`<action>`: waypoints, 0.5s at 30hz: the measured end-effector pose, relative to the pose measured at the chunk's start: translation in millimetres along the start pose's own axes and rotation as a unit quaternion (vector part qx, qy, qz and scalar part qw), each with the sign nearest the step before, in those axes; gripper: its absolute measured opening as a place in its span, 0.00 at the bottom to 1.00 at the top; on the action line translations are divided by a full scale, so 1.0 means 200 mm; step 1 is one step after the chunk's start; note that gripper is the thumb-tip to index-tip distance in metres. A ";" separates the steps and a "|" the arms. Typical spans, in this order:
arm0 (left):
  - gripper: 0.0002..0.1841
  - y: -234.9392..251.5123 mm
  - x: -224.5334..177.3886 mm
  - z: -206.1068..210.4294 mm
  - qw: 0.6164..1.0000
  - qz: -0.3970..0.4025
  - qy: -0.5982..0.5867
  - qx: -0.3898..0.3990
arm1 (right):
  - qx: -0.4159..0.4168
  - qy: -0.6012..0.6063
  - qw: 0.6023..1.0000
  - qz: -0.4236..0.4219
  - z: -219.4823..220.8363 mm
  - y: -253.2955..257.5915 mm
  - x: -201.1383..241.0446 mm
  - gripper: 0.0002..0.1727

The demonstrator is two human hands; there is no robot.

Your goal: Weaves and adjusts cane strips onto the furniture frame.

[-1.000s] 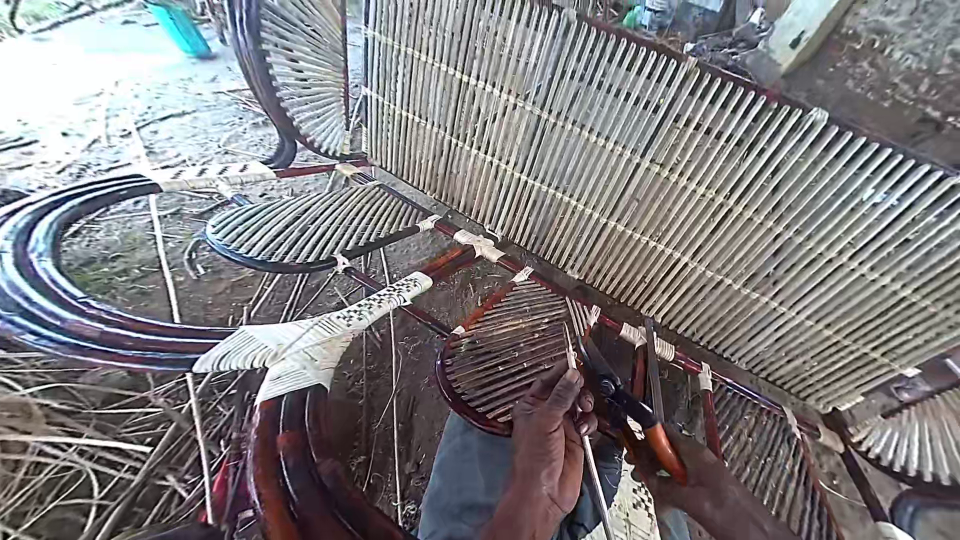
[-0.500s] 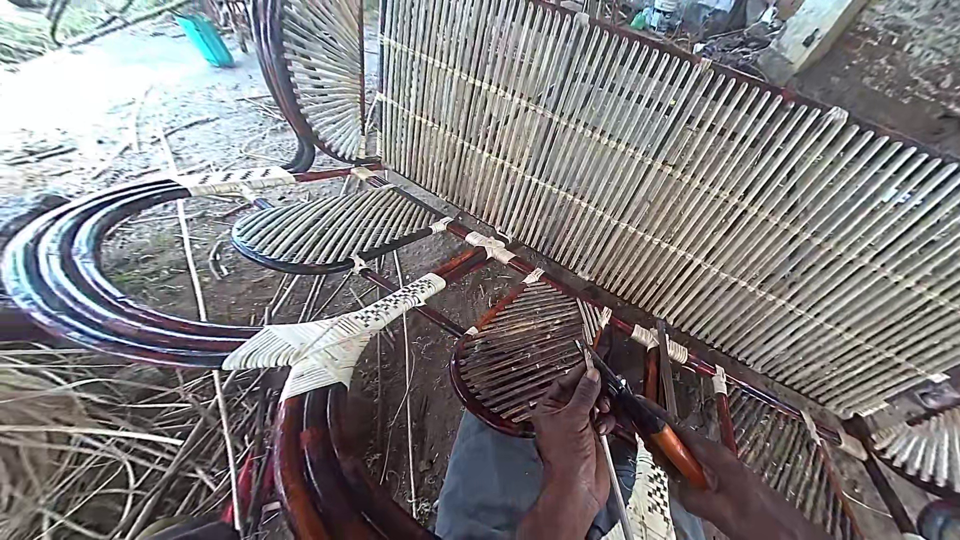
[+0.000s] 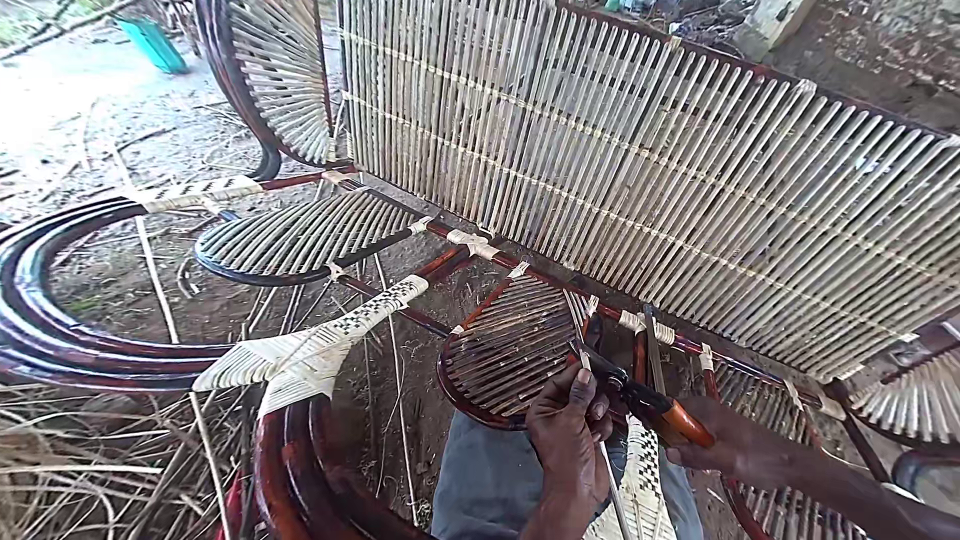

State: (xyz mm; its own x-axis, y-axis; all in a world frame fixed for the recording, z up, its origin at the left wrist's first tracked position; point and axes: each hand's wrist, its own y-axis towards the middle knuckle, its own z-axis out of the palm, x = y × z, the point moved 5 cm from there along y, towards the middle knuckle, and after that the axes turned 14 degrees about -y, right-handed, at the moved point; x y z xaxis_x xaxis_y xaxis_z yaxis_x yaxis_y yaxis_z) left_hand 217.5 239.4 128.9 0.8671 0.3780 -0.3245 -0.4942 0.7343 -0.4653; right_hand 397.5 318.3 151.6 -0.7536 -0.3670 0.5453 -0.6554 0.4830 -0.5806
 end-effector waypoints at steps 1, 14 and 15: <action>0.07 0.00 0.00 0.00 1.000 0.000 0.002 0.006 | -0.004 0.004 1.000 0.007 -0.01 -0.01 0.00 0.20; 0.15 0.03 0.00 -0.05 0.978 -0.078 0.026 0.194 | -0.270 0.371 0.888 -0.034 0.51 -0.50 -0.29 0.19; 0.15 0.02 0.01 -0.06 0.974 -0.076 0.065 0.205 | -0.309 0.392 0.866 -0.033 0.57 -0.56 -0.30 0.21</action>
State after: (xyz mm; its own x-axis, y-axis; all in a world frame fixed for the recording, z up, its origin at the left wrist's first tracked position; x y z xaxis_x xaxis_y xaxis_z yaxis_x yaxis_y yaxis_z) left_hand 215.7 235.6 116.1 0.9001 0.1922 -0.3911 -0.2709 0.9497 -0.1568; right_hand 510.1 196.3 114.5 -0.2900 0.1254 0.9488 -0.3618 0.9034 -0.2300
